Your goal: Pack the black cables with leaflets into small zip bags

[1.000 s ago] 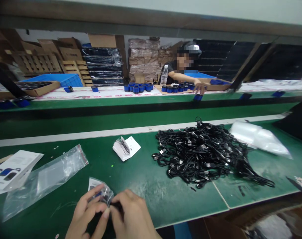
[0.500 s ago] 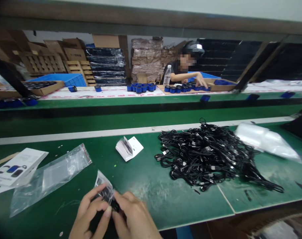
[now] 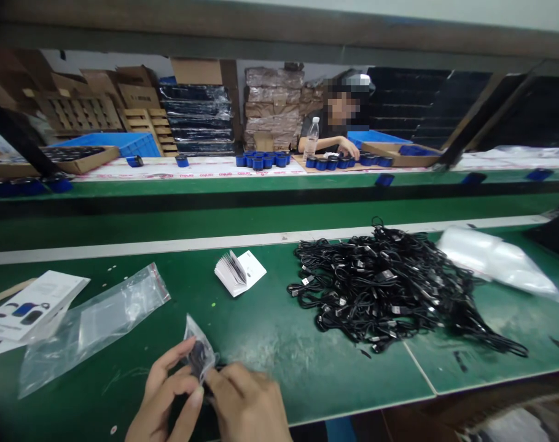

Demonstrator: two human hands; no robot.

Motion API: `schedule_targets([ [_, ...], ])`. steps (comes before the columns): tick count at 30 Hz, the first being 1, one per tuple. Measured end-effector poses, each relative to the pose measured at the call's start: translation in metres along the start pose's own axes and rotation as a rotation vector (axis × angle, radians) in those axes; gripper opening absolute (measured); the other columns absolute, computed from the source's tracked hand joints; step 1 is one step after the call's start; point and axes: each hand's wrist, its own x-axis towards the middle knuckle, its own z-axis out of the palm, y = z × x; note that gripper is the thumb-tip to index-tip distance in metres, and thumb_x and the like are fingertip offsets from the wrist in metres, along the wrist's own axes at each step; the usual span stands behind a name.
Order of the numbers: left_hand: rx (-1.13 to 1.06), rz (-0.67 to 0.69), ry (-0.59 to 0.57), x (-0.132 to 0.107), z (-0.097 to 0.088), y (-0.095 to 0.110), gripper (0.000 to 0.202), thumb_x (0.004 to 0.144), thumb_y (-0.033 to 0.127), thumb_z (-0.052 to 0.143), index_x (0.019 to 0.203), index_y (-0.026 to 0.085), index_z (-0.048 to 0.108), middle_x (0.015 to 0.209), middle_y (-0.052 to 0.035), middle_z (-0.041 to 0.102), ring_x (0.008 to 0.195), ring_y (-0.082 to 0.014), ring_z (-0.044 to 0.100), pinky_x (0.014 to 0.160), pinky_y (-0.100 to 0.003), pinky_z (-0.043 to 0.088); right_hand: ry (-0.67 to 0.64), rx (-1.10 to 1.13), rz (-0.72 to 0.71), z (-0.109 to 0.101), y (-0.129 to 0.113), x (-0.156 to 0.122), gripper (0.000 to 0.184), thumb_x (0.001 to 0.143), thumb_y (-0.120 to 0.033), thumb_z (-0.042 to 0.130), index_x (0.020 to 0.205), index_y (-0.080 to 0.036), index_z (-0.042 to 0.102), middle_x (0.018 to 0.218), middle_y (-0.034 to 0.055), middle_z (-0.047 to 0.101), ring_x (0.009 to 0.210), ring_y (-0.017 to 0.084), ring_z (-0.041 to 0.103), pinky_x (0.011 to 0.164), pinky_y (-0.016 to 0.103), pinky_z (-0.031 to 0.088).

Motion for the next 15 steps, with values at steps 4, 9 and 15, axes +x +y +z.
schedule_targets([
  [4,0.019,-0.004,-0.014,-0.002,0.001,-0.003,0.039,0.089,0.046,0.043,0.062,0.022,0.058,0.121,-0.0095,0.049,0.108,-0.0246,0.057,0.087,-0.034,0.046,0.093,-0.221,-0.122,0.006,-0.001,0.0,0.023,0.091,-0.019,0.046,0.079,-0.018,0.065,0.063,0.0025,0.064,0.05,0.015,0.059,0.05,0.022,0.043],
  [9,-0.006,0.057,0.037,-0.004,0.006,-0.001,0.04,0.089,0.047,0.044,0.06,0.022,0.056,0.121,-0.0094,0.048,0.097,-0.021,0.062,0.077,-0.03,0.051,0.269,0.015,0.23,0.0,-0.005,0.009,0.009,0.073,-0.017,0.065,0.071,-0.02,0.057,0.069,0.0004,0.063,0.061,0.015,0.061,0.057,0.021,0.046],
  [15,0.019,0.117,0.007,-0.013,0.013,0.0,0.033,0.088,0.035,0.046,0.059,0.022,0.054,0.124,-0.0083,0.046,0.078,-0.0149,0.064,0.068,-0.028,0.051,0.016,0.22,0.34,0.003,-0.006,0.017,0.007,0.078,-0.018,0.055,0.083,-0.019,0.06,0.071,0.0008,0.067,0.061,0.015,0.06,0.057,0.022,0.044],
])
